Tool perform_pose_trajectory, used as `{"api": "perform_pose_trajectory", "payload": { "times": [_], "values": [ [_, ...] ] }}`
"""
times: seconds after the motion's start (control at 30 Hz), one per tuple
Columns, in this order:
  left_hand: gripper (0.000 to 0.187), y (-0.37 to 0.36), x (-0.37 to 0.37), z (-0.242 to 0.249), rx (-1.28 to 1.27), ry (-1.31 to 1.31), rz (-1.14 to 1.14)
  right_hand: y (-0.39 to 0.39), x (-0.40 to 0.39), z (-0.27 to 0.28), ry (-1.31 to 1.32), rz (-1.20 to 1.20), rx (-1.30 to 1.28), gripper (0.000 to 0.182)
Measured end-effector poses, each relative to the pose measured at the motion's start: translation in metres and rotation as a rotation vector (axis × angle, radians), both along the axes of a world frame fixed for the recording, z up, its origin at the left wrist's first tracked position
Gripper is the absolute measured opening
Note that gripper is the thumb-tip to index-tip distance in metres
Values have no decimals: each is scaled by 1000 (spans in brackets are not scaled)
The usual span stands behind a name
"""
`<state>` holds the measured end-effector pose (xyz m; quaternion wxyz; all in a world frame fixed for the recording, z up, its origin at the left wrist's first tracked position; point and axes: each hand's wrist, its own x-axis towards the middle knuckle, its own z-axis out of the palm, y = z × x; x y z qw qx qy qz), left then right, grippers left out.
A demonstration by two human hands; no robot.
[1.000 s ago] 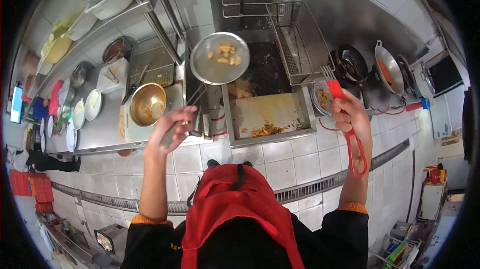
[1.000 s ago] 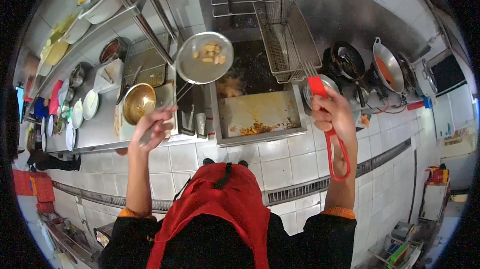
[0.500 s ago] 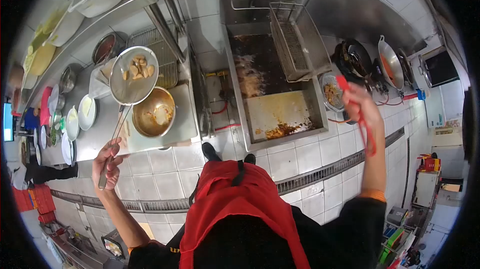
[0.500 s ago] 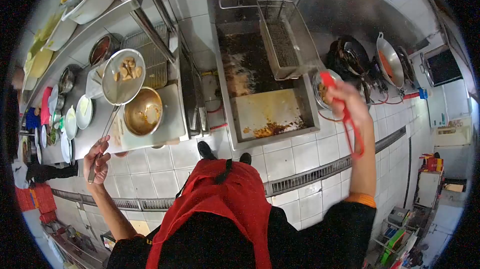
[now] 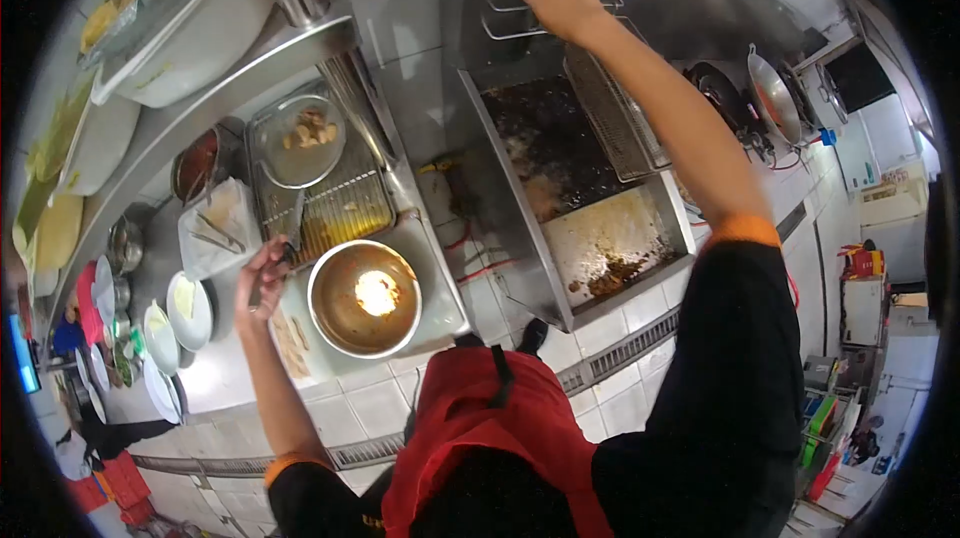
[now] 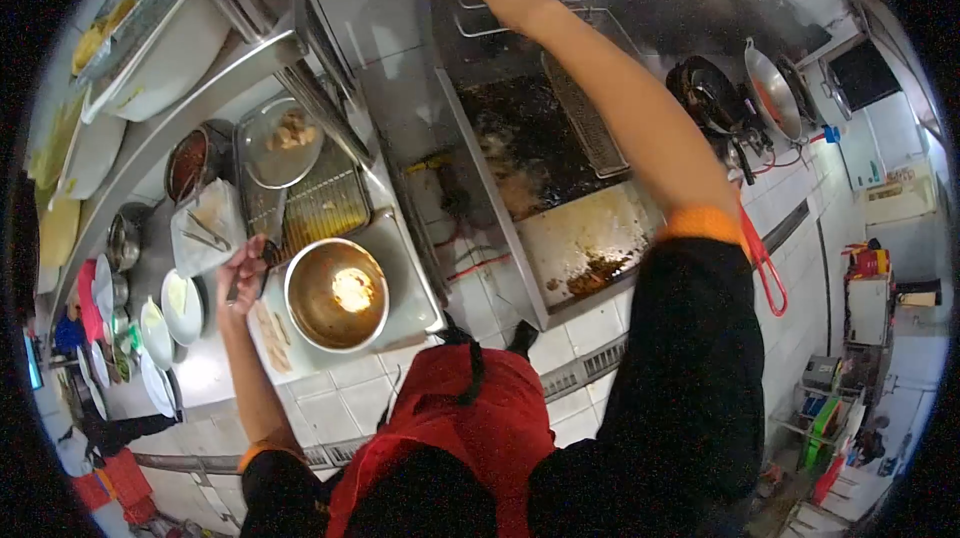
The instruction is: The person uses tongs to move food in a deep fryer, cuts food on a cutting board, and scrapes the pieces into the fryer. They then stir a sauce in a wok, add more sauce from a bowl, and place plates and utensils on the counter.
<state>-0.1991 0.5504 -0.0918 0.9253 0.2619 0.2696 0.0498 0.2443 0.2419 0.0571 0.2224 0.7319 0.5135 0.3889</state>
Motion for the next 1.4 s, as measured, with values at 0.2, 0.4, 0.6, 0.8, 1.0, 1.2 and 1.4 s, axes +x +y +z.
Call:
{"api": "perform_pose_trajectory", "payload": {
  "times": [0.2,0.4,0.6,0.8,1.0,1.2,1.4],
  "values": [
    [32,28,28,-46,-257,-47,-29,48,1,14,153,-682,-471,39],
    [47,36,18,-34,395,385,-243,34,-6,37,38,-498,-561,23],
    [57,4,-22,-15,922,603,-89,-78,-146,83,408,-460,-261,22],
    [55,-33,-49,3,1059,604,80,-160,-209,-38,965,-873,220,23],
    [52,-59,-77,30,1038,592,236,-218,-175,-96,1390,-1057,297,39],
    [48,-103,-125,45,962,671,358,-261,-102,-181,1438,-979,204,41],
    [45,-155,-158,45,906,756,386,-260,-75,-217,1709,-941,127,35]
  ]
}}
